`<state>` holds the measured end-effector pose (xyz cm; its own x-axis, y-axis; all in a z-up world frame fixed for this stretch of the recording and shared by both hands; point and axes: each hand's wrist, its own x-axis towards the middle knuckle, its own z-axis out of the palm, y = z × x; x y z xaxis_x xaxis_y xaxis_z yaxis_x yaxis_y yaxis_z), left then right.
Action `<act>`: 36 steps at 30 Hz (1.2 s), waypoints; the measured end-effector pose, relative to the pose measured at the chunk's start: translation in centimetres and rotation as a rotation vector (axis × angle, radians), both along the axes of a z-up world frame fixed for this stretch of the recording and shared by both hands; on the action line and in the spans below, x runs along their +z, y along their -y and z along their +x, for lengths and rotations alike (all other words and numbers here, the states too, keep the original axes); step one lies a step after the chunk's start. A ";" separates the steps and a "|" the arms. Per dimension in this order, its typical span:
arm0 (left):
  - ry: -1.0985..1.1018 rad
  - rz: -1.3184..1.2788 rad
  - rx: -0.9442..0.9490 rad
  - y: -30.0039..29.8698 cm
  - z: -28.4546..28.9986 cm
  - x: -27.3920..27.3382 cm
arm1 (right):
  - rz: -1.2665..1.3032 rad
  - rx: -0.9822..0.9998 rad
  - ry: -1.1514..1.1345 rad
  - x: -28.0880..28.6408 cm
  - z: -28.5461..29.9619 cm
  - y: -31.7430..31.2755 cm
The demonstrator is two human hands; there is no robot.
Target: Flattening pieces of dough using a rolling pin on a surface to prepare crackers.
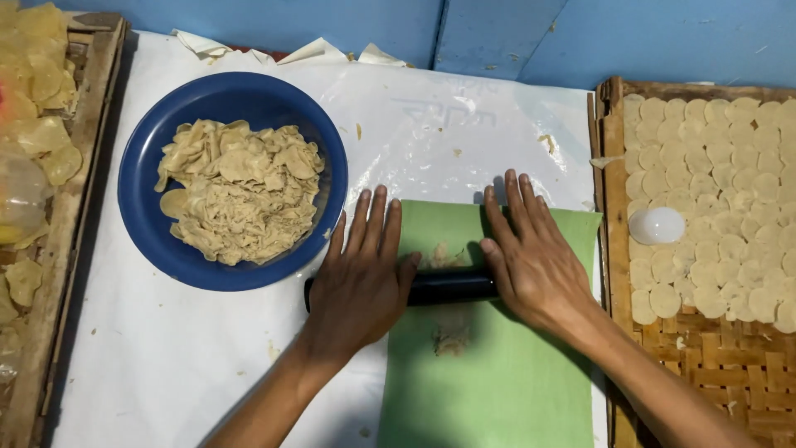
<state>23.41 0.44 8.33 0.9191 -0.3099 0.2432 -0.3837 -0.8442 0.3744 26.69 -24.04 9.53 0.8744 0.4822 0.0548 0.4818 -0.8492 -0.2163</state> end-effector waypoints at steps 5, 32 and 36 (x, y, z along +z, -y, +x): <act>0.140 0.058 0.011 0.3 -2.2 0.5 | -0.028 -0.057 0.119 -0.8 -3.2 -0.2; 0.036 0.067 -0.081 -0.5 -8.6 -0.8 | 0.101 -0.080 0.110 -0.5 -9.6 1.5; -0.012 0.045 -0.131 -0.4 -7.2 0.4 | 0.019 -0.125 0.116 -0.2 -6.8 0.9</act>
<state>16.16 0.84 8.75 0.8726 -0.4382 0.2159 -0.4879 -0.8029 0.3425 19.88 -24.96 9.33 0.9148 0.3676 0.1671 0.3951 -0.9005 -0.1819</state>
